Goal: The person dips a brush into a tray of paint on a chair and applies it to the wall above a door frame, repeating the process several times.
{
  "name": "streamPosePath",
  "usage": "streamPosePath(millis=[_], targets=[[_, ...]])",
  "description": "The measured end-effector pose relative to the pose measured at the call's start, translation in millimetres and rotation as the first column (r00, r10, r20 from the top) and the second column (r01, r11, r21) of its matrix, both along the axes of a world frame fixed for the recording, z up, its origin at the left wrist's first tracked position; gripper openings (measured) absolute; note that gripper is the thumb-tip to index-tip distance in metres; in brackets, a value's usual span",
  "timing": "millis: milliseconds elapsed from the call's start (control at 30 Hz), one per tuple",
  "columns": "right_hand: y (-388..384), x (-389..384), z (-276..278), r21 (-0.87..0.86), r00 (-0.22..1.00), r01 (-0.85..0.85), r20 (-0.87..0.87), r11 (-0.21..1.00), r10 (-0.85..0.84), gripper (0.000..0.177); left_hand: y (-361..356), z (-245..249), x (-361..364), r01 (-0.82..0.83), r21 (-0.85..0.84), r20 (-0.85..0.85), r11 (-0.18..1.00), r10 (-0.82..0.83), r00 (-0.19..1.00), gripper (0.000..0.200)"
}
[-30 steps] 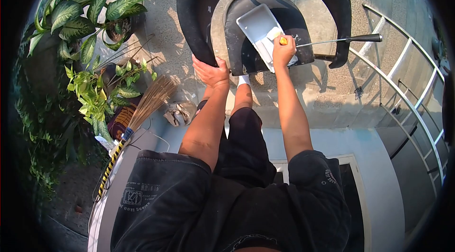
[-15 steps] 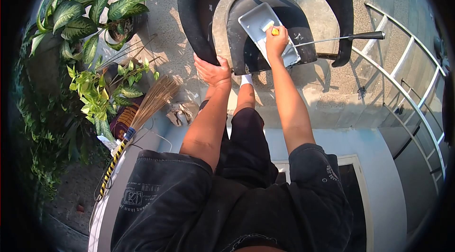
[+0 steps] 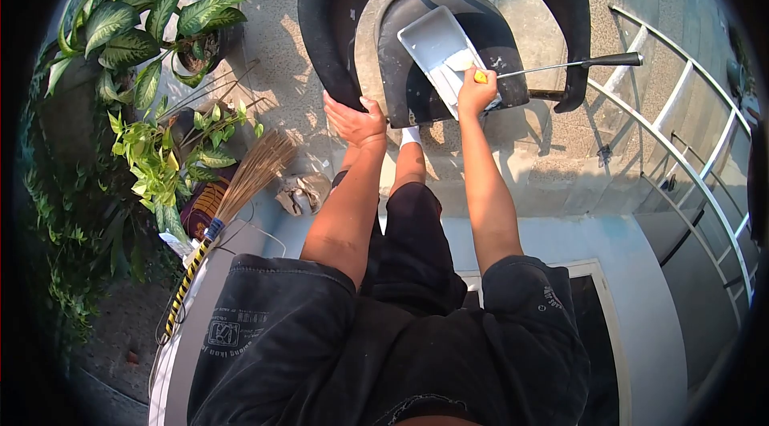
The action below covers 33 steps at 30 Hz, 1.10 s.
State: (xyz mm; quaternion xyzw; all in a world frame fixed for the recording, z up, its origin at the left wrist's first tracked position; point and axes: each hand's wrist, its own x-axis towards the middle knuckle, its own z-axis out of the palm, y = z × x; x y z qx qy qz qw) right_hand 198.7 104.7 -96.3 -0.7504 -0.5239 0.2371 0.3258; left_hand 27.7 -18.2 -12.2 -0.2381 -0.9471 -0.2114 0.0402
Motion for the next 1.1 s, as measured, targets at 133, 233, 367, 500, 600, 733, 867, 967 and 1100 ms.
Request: streamPosePath(millis=[133, 233, 367, 500, 600, 733, 867, 967, 1100], targets=[[-4, 3, 4, 0.013, 1.0, 0.012, -0.026, 1.0, -0.012, 0.019, 1, 1, 0, 0.004, 0.016, -0.009, 1.0, -0.004, 1.0, 0.077], [-3, 0, 14, 0.053, 1.0, 0.004, -0.013, 0.999, -0.003, 0.018, 2, 3, 1, -0.006, 0.019, 0.016, 1.0, 0.006, 1.0, 0.077], [-1, -10, 20, -0.008, 0.996, -0.03, -0.085, 1.0, 0.03, 0.015, 2, 2, 2, -0.011, 0.015, 0.018, 1.0, 0.011, 1.0, 0.075], [-1, -4, 19, 0.033, 0.998, -0.063, -0.004, 0.997, 0.063, 0.015, 1, 0, 1, -0.016, 0.016, 0.034, 1.0, 0.016, 0.999, 0.077], [-2, 12, 25, 0.067, 0.998, -0.058, 0.034, 0.996, 0.055, 0.015, 1, 1, 1, -0.008, 0.019, 0.025, 1.0, 0.007, 1.0, 0.077], [-5, 30, 58, -0.238, 0.79, 0.122, -0.564, 0.964, -0.24, 0.01, 2, 0, 4, -0.029, -0.002, 0.031, 1.0, 0.029, 0.999, 0.078], [-21, 58, 92, -0.457, 0.397, 0.111, -0.794, 0.883, -0.461, 0.02, 2, 0, 4, -0.039, 0.019, 0.067, 0.999, 0.038, 0.997, 0.079], [-42, 78, 109, -0.498, 0.087, 0.018, -0.863, 0.867, -0.497, 0.025, 2, 1, 5, -0.075, -0.025, 0.111, 0.997, 0.077, 0.991, 0.079], [-82, 92, 147, -0.366, -0.162, -0.108, -0.911, 0.924, -0.38, 0.039, -3, -16, 3, -0.038, -0.04, -0.072, 0.998, 0.035, 0.997, 0.074]])
